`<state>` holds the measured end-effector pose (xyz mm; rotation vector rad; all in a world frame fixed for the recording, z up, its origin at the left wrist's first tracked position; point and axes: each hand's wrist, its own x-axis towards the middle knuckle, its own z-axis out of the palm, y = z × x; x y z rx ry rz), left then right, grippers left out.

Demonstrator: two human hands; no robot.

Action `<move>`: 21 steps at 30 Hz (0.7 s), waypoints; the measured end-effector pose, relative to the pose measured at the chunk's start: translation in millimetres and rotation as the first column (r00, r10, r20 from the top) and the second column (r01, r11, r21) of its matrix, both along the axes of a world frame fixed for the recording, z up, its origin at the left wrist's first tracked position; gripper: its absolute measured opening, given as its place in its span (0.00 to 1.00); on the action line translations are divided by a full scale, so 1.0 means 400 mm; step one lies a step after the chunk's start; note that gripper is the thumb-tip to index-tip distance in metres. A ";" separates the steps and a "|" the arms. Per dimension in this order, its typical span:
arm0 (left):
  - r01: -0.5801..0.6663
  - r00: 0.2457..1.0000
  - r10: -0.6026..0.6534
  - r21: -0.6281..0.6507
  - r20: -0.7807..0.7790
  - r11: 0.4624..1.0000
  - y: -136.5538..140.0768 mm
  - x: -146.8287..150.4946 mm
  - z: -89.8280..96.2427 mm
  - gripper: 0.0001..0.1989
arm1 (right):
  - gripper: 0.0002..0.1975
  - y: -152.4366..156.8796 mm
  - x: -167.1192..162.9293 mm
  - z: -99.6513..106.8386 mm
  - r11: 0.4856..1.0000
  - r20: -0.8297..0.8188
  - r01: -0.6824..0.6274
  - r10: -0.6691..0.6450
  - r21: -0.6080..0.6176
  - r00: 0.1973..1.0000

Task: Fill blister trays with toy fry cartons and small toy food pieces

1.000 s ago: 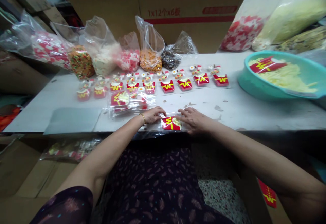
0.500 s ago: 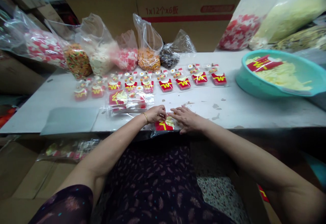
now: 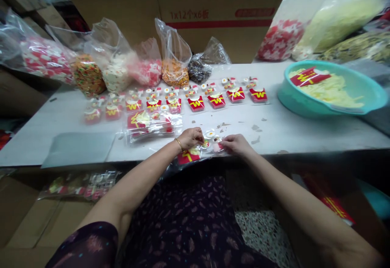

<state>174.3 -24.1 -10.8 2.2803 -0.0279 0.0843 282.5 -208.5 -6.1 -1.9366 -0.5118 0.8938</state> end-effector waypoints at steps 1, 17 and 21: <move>0.006 1.000 -0.006 -0.021 0.017 1.000 -0.014 0.009 0.000 0.03 | 0.12 0.011 -0.018 0.002 1.000 -0.035 -0.025 0.026 0.016 0.999; -0.521 0.775 0.487 -0.030 0.402 0.853 -0.011 -0.155 0.030 0.16 | 0.12 0.039 -0.032 -0.017 0.997 0.141 0.066 -0.073 0.051 0.987; -0.732 0.597 0.642 -0.002 0.481 0.681 -0.029 -0.344 0.012 0.12 | 0.11 0.021 -0.026 0.024 0.964 0.664 -0.176 0.000 0.198 0.748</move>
